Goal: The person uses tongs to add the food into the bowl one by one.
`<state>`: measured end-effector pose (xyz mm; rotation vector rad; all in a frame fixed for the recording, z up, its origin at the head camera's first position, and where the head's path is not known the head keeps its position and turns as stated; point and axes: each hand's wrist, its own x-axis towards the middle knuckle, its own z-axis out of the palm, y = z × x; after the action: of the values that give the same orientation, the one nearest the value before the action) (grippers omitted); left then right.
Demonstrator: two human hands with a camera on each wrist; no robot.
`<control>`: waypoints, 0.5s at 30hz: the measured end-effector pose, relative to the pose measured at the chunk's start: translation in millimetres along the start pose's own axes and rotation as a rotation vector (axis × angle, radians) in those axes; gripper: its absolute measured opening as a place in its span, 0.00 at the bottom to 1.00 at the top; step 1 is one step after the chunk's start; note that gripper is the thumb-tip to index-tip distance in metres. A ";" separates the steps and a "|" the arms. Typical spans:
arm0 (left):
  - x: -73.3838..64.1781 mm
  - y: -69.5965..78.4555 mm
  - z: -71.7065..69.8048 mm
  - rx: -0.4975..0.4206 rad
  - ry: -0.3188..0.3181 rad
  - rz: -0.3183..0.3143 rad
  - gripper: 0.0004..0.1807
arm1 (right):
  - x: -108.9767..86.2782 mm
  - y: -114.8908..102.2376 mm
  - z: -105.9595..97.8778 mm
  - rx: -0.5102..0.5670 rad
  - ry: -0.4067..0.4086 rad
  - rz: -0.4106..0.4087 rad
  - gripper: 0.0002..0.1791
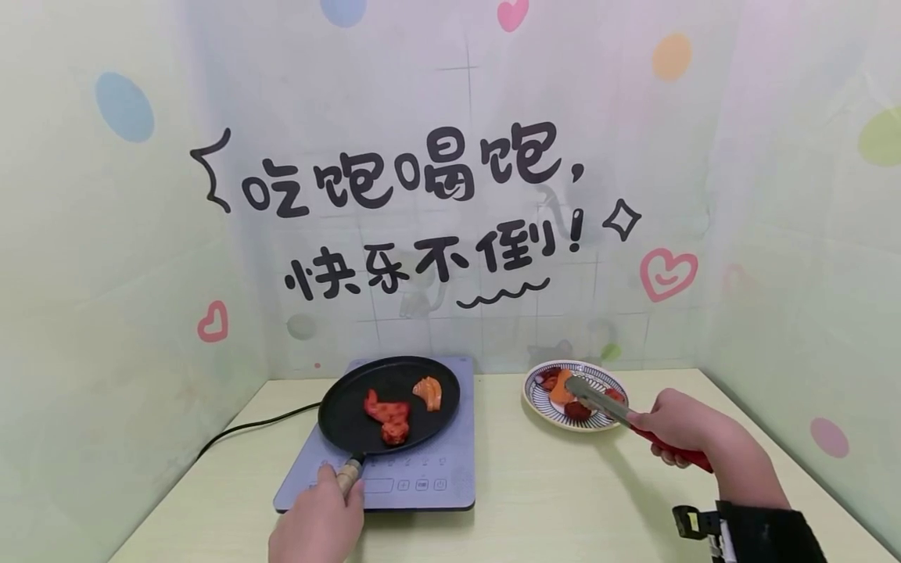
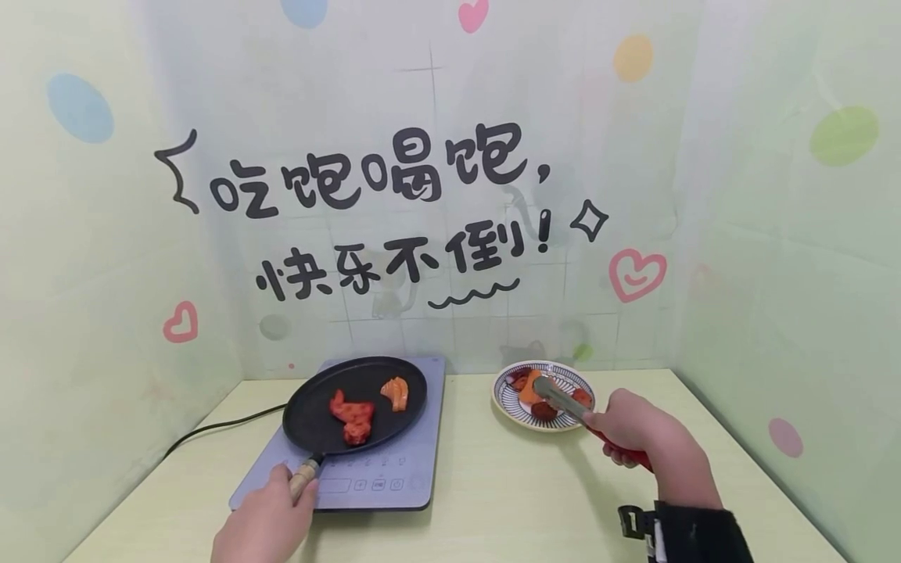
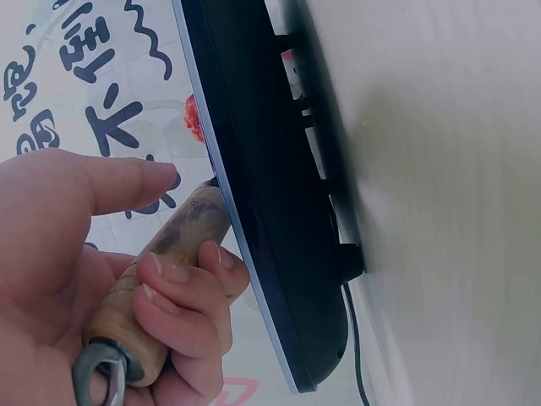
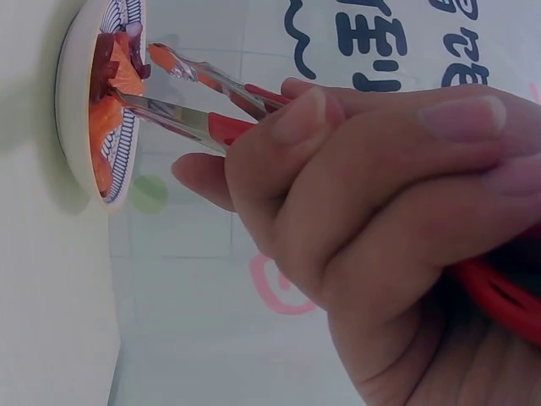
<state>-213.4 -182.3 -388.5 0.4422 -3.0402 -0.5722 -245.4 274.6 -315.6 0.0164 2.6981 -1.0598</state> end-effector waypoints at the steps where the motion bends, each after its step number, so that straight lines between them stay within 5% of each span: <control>1: 0.1 0.0 -0.2 0.000 -0.001 0.001 0.41 | 0.3 0.3 0.2 0.002 0.000 0.000 0.19; 15: -0.4 -0.2 0.3 0.003 0.013 0.007 0.41 | 11.7 2.4 8.8 0.022 0.033 -0.003 0.18</control>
<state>-213.0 -182.2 -388.8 0.4328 -3.0294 -0.5630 -254.5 269.6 -326.0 0.0339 2.7164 -1.1000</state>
